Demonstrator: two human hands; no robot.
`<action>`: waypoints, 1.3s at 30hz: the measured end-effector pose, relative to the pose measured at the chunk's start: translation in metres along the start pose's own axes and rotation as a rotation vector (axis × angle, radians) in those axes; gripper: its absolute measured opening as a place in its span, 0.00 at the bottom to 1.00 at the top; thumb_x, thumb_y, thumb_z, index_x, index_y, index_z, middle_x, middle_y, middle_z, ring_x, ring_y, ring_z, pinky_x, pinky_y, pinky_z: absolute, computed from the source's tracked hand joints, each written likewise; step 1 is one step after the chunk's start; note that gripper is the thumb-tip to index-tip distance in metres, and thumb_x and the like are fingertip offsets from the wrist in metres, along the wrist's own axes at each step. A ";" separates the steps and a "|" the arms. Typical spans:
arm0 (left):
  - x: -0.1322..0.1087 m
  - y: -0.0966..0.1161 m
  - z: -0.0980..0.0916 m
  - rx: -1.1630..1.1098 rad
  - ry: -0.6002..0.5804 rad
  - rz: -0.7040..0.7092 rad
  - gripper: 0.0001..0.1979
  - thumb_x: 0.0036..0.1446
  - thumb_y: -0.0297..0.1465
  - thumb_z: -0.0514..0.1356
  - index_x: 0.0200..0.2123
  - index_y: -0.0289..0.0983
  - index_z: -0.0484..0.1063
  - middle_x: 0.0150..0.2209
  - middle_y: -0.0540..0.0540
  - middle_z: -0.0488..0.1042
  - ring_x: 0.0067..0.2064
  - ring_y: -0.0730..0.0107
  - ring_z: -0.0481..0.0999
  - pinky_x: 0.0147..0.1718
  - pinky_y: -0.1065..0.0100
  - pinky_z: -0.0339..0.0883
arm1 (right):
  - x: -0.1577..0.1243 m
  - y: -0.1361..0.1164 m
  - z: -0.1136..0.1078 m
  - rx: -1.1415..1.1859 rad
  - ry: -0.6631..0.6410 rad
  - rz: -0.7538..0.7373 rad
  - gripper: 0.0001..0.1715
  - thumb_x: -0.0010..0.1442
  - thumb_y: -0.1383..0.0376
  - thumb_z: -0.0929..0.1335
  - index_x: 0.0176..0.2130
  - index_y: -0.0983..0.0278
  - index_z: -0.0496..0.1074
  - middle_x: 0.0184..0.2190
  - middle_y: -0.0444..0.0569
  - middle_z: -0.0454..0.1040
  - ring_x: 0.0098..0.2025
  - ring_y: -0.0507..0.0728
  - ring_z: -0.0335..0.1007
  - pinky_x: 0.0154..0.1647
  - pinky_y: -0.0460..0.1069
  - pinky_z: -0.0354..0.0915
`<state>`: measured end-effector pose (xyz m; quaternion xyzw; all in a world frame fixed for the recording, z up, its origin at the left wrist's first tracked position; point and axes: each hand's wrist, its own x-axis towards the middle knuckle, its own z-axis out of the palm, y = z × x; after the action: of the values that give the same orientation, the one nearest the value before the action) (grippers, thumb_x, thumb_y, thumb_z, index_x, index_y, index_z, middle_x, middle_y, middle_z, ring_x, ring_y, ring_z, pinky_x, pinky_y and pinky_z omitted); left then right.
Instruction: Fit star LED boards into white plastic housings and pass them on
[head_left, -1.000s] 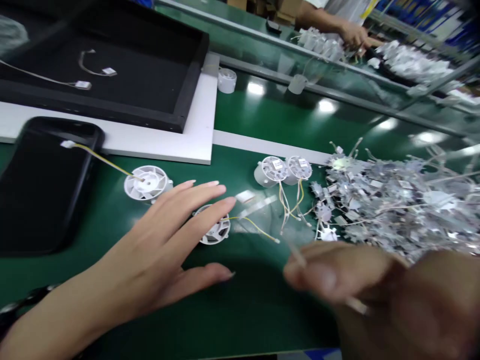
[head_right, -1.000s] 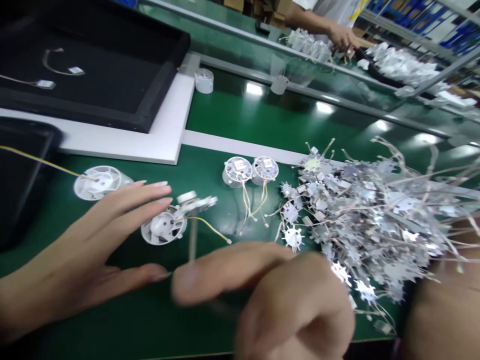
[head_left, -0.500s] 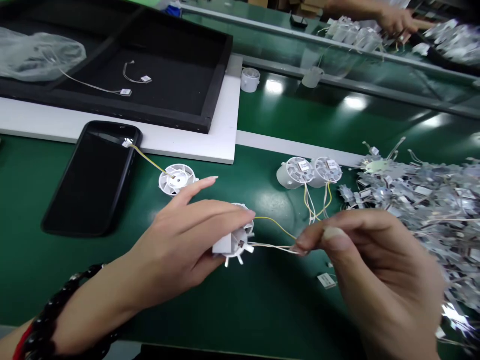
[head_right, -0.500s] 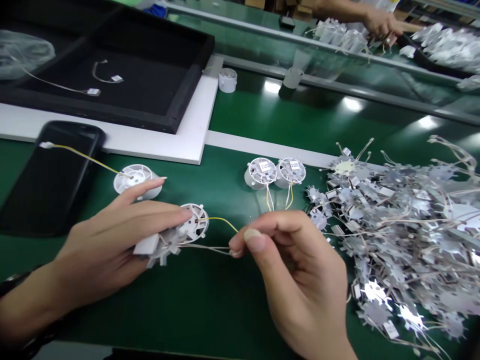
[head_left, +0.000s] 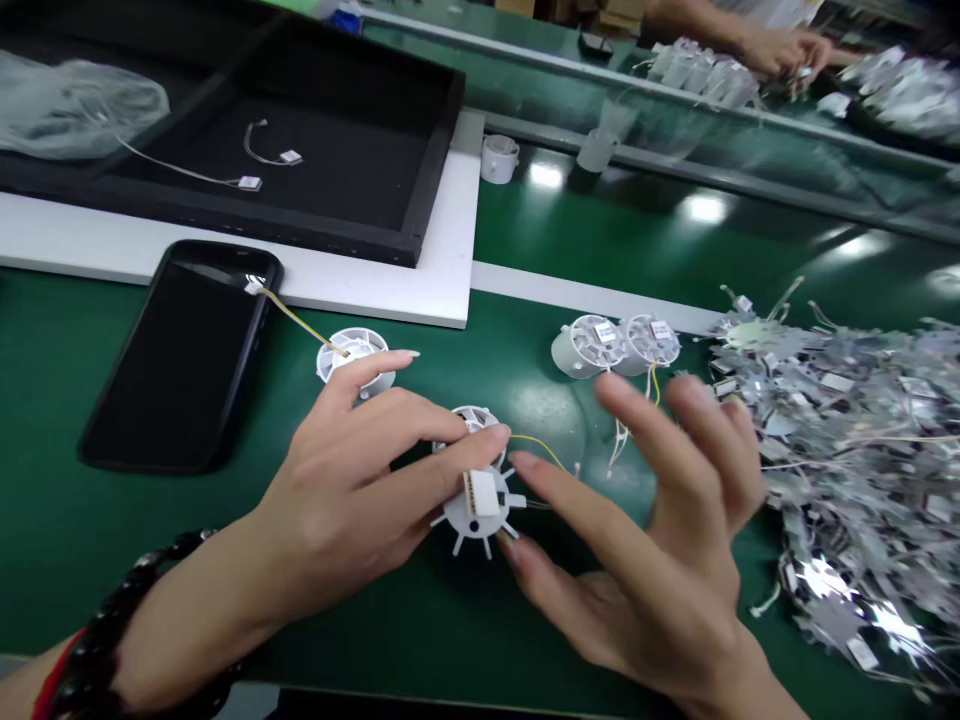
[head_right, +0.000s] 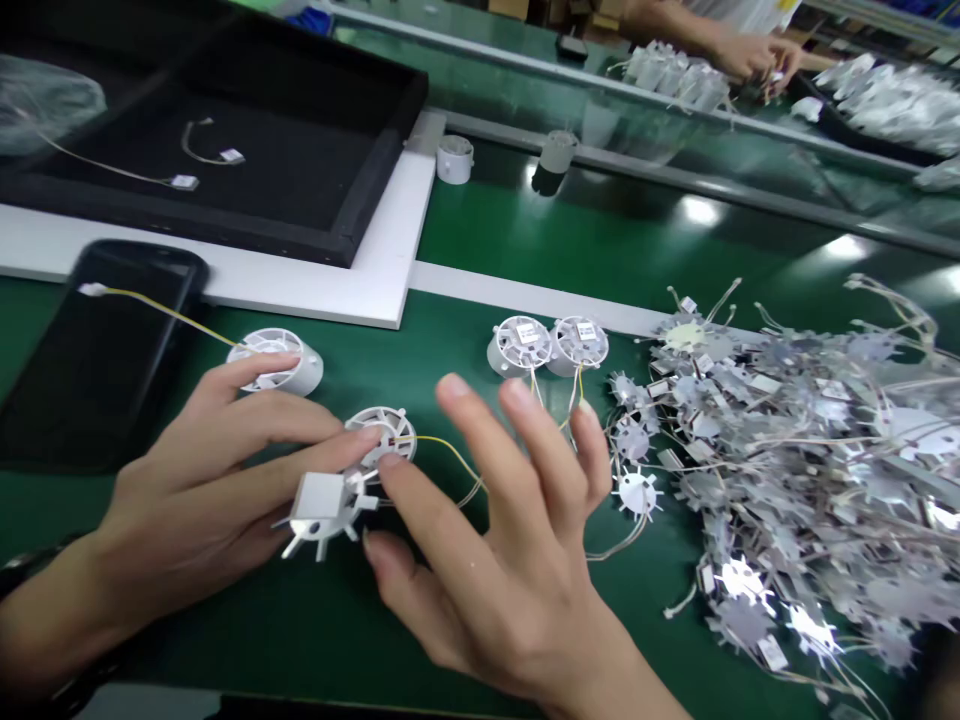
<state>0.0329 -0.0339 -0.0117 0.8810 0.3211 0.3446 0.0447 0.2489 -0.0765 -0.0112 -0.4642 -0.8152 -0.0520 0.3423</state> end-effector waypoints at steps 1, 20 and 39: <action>0.000 0.001 0.000 -0.001 0.007 -0.003 0.16 0.63 0.17 0.57 0.49 0.38 0.73 0.38 0.51 0.79 0.37 0.75 0.78 0.62 0.53 0.63 | 0.001 -0.001 0.001 0.012 0.007 -0.001 0.06 0.67 0.62 0.68 0.44 0.57 0.75 0.57 0.54 0.73 0.68 0.64 0.56 0.72 0.64 0.40; 0.002 0.005 -0.011 -0.689 -0.220 -0.307 0.19 0.66 0.30 0.62 0.59 0.51 0.70 0.49 0.52 0.76 0.50 0.72 0.77 0.48 0.76 0.73 | 0.006 0.001 -0.003 0.704 -0.149 0.153 0.12 0.63 0.79 0.65 0.42 0.65 0.71 0.36 0.48 0.77 0.36 0.52 0.70 0.39 0.48 0.68; 0.008 -0.006 -0.016 -1.590 -0.430 -0.989 0.10 0.64 0.41 0.65 0.46 0.48 0.81 0.42 0.51 0.80 0.24 0.76 0.81 0.24 0.81 0.76 | 0.050 0.015 -0.020 0.897 -0.758 0.558 0.17 0.72 0.61 0.63 0.30 0.61 0.65 0.22 0.38 0.61 0.23 0.47 0.54 0.21 0.43 0.51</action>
<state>0.0240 -0.0269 0.0028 0.4020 0.3137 0.2348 0.8275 0.2540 -0.0403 0.0314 -0.4567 -0.6708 0.5519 0.1922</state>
